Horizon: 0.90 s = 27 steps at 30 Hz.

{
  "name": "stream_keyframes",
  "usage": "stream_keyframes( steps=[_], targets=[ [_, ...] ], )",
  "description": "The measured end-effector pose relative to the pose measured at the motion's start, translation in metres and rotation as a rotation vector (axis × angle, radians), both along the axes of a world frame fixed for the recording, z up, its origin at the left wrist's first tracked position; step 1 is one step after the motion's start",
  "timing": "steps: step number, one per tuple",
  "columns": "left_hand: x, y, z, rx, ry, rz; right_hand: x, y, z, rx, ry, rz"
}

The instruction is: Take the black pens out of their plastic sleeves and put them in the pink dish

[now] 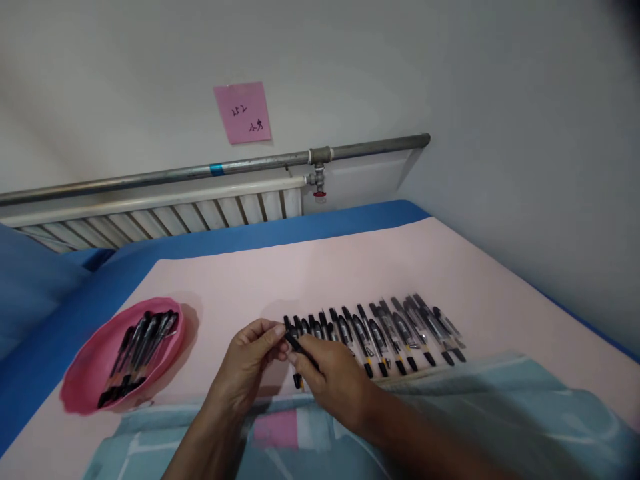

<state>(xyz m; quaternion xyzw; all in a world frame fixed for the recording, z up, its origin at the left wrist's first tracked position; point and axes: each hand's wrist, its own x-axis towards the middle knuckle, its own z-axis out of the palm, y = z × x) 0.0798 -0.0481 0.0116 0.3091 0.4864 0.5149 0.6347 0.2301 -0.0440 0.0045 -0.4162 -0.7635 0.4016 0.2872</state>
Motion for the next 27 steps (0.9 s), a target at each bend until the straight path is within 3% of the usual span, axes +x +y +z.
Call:
stream_keyframes(
  steps=[2,7,9,17,23,27],
  targets=[
    [0.0,0.0,0.0,0.008,-0.007,-0.021,-0.001,0.0,0.002,-0.11,0.078,0.013],
    [-0.002,-0.002,0.004,0.039,-0.033,-0.053,-0.005,-0.001,0.008,-0.563,0.299,0.058],
    [-0.002,-0.003,0.005,0.045,-0.04,-0.081,-0.005,-0.001,0.01,-0.637,0.323,0.066],
    [0.002,-0.002,0.006,0.045,-0.037,-0.037,-0.003,-0.003,0.011,-0.284,0.199,0.042],
    [-0.002,-0.003,0.005,0.063,0.022,-0.066,-0.005,-0.004,0.007,-0.412,0.234,0.041],
    [-0.002,-0.003,0.004,0.043,0.028,-0.051,-0.004,-0.003,0.008,-0.324,0.188,0.038]
  ],
)
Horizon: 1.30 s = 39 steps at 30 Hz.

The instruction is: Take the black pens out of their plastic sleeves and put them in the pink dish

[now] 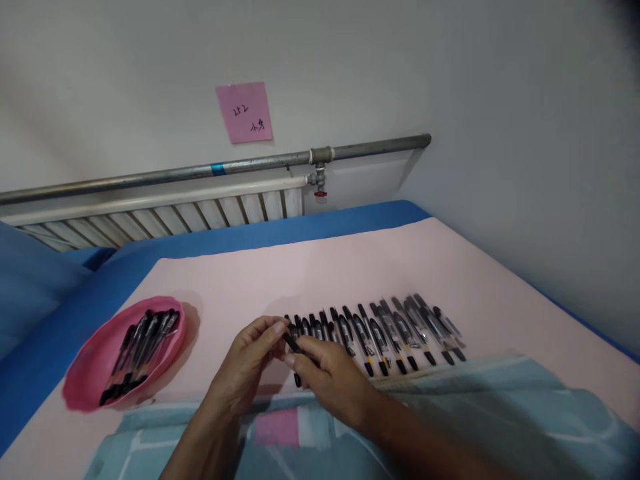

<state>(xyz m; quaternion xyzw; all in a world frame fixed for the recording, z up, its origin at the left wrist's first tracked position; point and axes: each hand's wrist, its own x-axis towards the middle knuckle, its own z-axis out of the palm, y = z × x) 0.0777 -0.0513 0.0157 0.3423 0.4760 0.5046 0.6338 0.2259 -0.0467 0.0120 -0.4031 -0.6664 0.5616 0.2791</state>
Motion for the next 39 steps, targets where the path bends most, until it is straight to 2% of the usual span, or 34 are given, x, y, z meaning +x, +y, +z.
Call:
stream_keyframes(
  steps=[3,7,10,13,16,21,27,32,37,39],
  targets=[
    [-0.001,0.0,0.0,0.011,0.058,0.001,0.0,0.0,0.0,0.02,-0.01,0.003],
    [-0.002,0.0,0.002,0.024,0.033,-0.029,0.0,0.001,0.002,-0.076,0.008,0.001],
    [-0.001,0.001,0.004,-0.01,-0.019,-0.023,0.0,0.001,0.003,0.009,-0.018,-0.022],
    [0.0,0.0,0.002,-0.001,0.036,-0.005,0.001,0.001,0.003,0.111,-0.056,-0.022],
    [-0.001,0.0,0.0,0.041,0.106,-0.011,0.001,0.001,0.001,0.109,-0.073,0.001],
    [-0.003,0.0,0.001,-0.014,-0.007,-0.052,0.0,0.002,-0.002,0.154,-0.071,-0.02],
    [-0.002,0.001,0.001,0.028,0.066,-0.021,0.001,0.0,-0.005,0.197,-0.084,-0.006],
    [-0.003,0.001,0.002,0.001,0.031,-0.032,0.0,-0.001,-0.007,0.2,-0.085,0.015],
    [-0.004,0.001,0.0,0.03,0.162,0.004,0.0,0.001,-0.007,0.259,-0.129,-0.037],
    [-0.005,0.001,0.0,0.063,0.183,-0.007,0.0,0.001,-0.006,0.214,-0.109,-0.034]
  ],
)
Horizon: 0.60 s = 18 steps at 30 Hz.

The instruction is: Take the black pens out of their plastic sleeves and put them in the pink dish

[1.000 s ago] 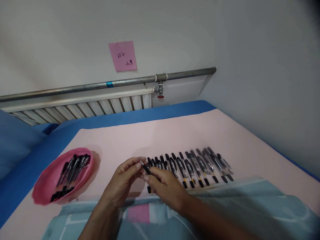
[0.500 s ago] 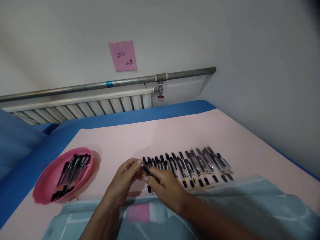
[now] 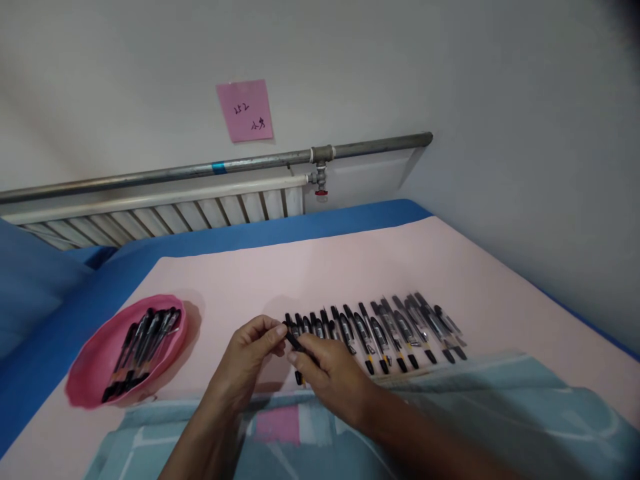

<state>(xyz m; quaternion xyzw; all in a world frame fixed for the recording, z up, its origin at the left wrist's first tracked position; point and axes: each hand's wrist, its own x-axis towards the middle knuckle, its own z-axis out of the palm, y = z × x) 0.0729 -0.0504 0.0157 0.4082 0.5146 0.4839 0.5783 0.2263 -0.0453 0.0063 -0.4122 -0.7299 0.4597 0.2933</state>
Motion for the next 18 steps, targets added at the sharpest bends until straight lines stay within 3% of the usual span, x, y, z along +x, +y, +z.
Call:
stream_keyframes(
  steps=[5,8,12,18],
  targets=[
    [0.0004,-0.001,0.003,-0.035,-0.155,-0.057,-0.0009,-0.0003,0.0066,-0.335,0.147,0.041],
    [0.0031,-0.0011,0.0027,-0.069,-0.179,-0.05,-0.0006,0.0,0.009,-0.264,0.126,0.01],
    [0.004,-0.0007,0.0005,-0.036,-0.058,-0.013,0.0,-0.0003,0.0084,-0.161,0.068,0.014],
    [0.0009,-0.0002,-0.0001,-0.017,-0.059,-0.051,-0.0031,-0.0017,0.0067,-0.35,0.156,0.02]
  ],
)
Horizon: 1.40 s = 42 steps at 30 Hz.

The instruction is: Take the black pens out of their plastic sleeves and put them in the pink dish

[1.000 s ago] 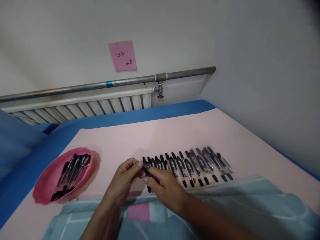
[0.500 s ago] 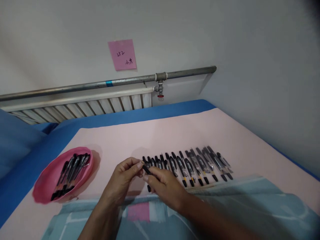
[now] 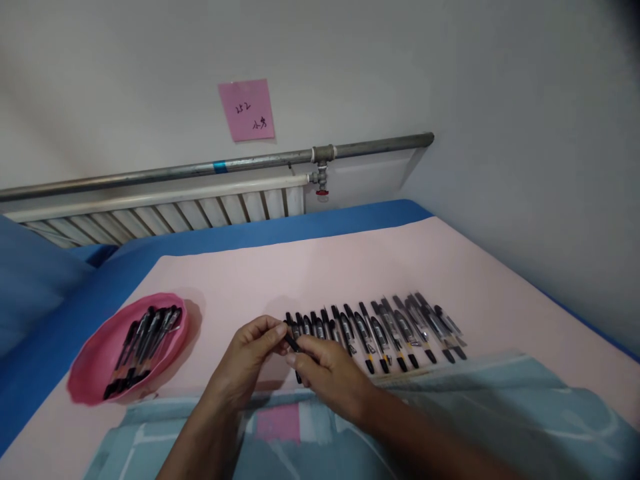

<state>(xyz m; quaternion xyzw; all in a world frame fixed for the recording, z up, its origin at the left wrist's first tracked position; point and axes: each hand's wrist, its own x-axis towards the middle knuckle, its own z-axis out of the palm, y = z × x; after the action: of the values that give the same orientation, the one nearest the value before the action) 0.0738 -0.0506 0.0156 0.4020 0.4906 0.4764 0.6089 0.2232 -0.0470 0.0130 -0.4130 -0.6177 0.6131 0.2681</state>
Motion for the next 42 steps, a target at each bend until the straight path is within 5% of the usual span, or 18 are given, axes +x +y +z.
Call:
stream_keyframes(
  steps=[6,9,17,25,31,37,42],
  targets=[
    [0.002,-0.002,0.008,0.024,-0.197,-0.049,0.0,-0.002,0.008,-0.566,0.339,0.095],
    [0.003,-0.004,0.012,0.048,-0.26,-0.058,0.001,-0.004,0.01,-0.671,0.501,0.174],
    [0.005,-0.003,0.003,0.008,-0.064,0.008,-0.003,-0.003,0.005,-0.271,0.166,0.033],
    [-0.002,0.003,0.004,0.007,-0.071,0.264,0.001,-0.001,-0.004,0.239,-0.075,-0.206],
    [-0.004,0.005,0.003,-0.022,-0.163,0.272,0.002,0.001,-0.001,0.101,-0.038,-0.079],
    [-0.001,0.003,0.005,-0.02,-0.117,0.277,0.003,0.001,-0.005,0.331,-0.185,-0.118],
    [-0.001,0.003,0.005,-0.014,-0.106,0.263,0.002,0.001,-0.006,0.205,-0.109,-0.045]
  ],
)
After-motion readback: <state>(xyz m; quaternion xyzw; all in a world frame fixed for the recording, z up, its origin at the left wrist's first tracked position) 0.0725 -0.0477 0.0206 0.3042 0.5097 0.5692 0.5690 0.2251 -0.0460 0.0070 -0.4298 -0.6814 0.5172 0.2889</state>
